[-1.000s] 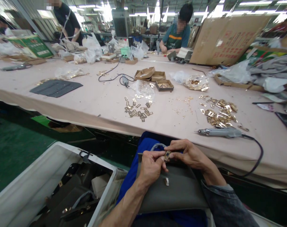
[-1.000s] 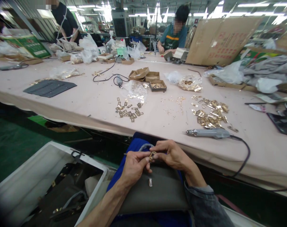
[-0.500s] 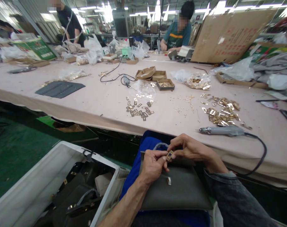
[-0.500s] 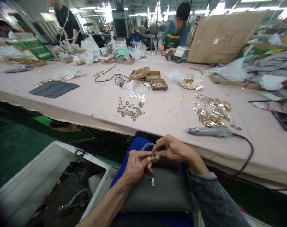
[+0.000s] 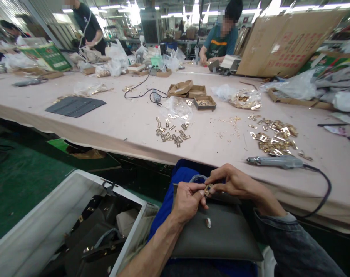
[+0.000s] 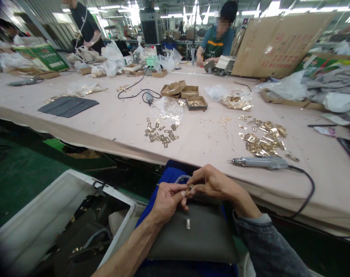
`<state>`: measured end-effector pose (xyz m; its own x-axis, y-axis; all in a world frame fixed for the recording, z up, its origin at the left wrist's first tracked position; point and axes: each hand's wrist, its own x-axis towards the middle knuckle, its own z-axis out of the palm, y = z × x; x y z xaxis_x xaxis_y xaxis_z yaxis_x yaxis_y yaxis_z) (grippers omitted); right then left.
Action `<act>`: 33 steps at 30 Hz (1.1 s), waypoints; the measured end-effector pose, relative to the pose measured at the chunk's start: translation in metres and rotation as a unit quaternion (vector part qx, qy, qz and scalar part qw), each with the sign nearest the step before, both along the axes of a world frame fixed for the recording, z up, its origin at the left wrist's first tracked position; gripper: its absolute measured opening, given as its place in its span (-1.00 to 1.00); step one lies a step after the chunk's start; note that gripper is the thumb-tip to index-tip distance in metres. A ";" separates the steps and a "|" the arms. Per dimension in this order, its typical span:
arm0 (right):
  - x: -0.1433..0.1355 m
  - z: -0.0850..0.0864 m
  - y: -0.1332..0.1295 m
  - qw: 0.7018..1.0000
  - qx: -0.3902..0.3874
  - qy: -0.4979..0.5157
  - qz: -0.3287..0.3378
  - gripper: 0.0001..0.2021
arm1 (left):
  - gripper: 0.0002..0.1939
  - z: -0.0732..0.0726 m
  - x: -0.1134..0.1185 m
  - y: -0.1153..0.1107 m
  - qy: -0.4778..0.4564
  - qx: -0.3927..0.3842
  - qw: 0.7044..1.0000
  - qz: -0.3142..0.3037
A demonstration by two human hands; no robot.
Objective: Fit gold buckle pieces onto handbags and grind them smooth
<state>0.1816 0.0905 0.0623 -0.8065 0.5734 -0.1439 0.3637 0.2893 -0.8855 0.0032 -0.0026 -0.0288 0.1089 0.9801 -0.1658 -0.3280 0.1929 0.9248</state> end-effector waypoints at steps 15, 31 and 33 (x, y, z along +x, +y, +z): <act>0.011 -0.026 0.009 0.999 -0.029 0.026 -0.020 -0.75 | -0.72 0.028 0.017 -0.018 0.291 0.134 0.943 0.091; 0.014 -0.033 0.003 0.994 0.083 0.059 -0.028 -0.72 | -0.71 0.019 0.027 -0.017 0.342 0.213 0.905 0.137; 0.014 -0.036 0.002 0.992 0.096 0.070 -0.033 -0.73 | -0.71 0.019 0.027 -0.017 0.341 0.217 0.903 0.141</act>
